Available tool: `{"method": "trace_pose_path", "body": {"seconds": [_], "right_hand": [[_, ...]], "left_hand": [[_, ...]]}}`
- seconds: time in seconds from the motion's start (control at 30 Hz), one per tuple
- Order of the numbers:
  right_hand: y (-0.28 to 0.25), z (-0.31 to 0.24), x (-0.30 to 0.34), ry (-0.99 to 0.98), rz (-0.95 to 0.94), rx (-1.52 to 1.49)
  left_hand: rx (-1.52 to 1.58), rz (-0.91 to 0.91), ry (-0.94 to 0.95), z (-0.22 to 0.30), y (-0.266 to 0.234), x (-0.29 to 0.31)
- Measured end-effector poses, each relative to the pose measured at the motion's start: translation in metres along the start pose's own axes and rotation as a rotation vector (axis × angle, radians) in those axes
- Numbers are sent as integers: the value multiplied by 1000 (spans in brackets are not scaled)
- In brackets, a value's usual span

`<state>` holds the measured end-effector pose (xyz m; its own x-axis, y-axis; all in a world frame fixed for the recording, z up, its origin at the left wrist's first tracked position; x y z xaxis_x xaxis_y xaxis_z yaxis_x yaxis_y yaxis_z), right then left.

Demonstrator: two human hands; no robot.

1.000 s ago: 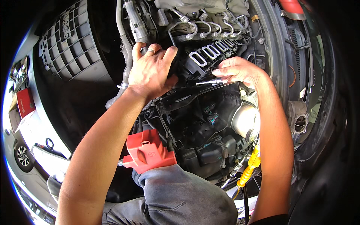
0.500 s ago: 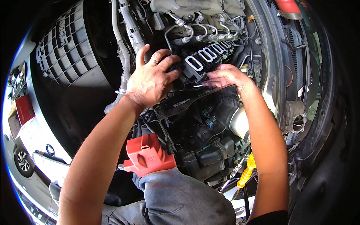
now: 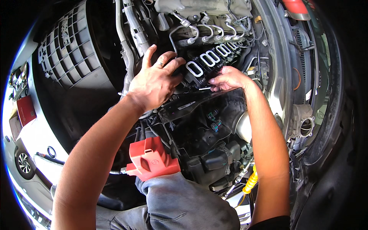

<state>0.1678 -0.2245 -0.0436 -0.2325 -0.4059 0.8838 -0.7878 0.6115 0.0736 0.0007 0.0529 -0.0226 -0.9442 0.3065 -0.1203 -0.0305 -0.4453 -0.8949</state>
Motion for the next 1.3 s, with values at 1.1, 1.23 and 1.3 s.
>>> {"method": "trace_pose_path", "body": {"seconds": [1.1, 1.23, 1.3], "right_hand": [[25, -15, 0, -70, 79, 189], [32, -16, 0, -21, 139, 36], [30, -15, 5, -30, 206, 75]], "left_hand": [[6, 294, -206, 13, 3, -14], [16, 182, -269, 7, 2, -12], [3, 188, -247, 3, 1, -13]]}}
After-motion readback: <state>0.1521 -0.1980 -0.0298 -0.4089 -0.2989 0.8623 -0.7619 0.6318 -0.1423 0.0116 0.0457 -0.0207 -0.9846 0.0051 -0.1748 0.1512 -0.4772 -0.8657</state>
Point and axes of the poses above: each hand's wrist, its own x-axis away from the middle knuckle, its own y-axis out of the palm, z = x × y, the point moved 1 cm from there along -x, towards the middle knuckle, and after that the axes turned 4 degrees about -y, right-handed, at the moved point
